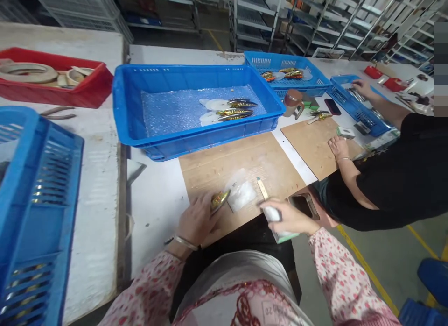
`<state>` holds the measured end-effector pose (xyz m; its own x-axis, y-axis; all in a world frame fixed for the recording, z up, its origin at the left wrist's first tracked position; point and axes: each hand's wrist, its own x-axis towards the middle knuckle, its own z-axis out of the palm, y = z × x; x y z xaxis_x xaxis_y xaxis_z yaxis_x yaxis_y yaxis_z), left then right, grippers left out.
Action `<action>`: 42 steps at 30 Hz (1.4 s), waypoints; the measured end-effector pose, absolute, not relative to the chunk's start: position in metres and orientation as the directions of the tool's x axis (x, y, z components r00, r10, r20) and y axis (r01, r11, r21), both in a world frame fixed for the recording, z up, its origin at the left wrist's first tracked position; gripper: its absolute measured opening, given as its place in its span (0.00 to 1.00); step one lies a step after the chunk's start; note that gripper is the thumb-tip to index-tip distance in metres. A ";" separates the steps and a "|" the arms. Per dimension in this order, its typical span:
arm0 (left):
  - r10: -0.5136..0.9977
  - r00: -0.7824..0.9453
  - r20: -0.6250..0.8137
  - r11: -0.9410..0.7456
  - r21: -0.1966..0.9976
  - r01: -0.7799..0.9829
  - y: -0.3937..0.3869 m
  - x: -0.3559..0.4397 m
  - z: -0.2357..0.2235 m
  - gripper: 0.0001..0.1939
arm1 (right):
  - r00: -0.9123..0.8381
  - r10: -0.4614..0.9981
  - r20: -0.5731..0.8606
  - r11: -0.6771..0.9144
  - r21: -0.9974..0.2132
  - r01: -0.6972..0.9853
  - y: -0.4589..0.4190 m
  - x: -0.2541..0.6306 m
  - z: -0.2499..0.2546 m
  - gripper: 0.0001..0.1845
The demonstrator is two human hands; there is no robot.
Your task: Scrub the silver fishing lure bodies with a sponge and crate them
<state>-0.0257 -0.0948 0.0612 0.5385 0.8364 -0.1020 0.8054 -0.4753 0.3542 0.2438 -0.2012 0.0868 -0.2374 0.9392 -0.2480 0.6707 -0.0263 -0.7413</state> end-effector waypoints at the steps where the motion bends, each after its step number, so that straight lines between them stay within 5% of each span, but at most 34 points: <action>1: 0.837 0.541 -0.085 -0.499 0.287 0.818 -0.095 -0.019 0.061 0.15 | -0.160 0.975 -0.154 -0.012 -0.755 0.656 -0.192 0.242 0.093 0.28; 5: 0.829 0.554 -0.076 -0.542 0.138 0.829 -0.099 0.005 0.057 0.13 | 0.193 0.946 0.260 0.023 -0.648 0.761 -0.140 0.219 0.091 0.28; 7: 0.820 0.564 -0.092 -0.550 0.142 0.823 -0.102 0.011 0.054 0.17 | 0.247 0.904 0.348 -0.023 -0.538 0.842 -0.116 0.208 0.080 0.28; 14: 0.723 0.624 -0.296 -0.420 0.529 0.737 -0.111 0.004 0.052 0.21 | 0.236 0.950 0.203 -0.172 -0.292 0.941 -0.100 0.212 0.058 0.24; 19: 0.477 0.755 -0.449 -0.058 0.841 0.537 -0.105 0.001 0.049 0.29 | 0.324 0.917 0.232 -0.241 -0.324 0.915 -0.111 0.209 0.049 0.21; 25: 0.506 0.766 -0.396 0.119 0.912 0.393 -0.106 0.001 0.039 0.31 | 0.280 0.923 0.265 -0.139 -0.447 0.884 -0.139 0.180 0.033 0.22; 30: 0.502 0.703 -0.503 0.214 0.860 0.462 -0.109 0.007 0.047 0.34 | 0.315 0.923 0.221 -0.208 -0.400 0.892 -0.106 0.208 0.041 0.21; 34: 0.525 0.683 -0.508 0.213 0.855 0.472 -0.110 0.009 0.050 0.33 | 0.358 0.900 0.250 -0.265 -0.340 0.903 -0.105 0.204 0.043 0.22; 38: 0.560 0.700 -0.443 0.159 0.887 0.434 -0.112 0.009 0.043 0.32 | 0.275 0.945 0.179 -0.182 -0.411 0.893 -0.118 0.194 0.038 0.21; 42: 0.619 0.659 -0.427 0.106 0.877 0.469 -0.117 0.013 0.034 0.31 | 0.402 0.904 0.149 -0.321 -0.385 0.865 -0.096 0.210 0.040 0.20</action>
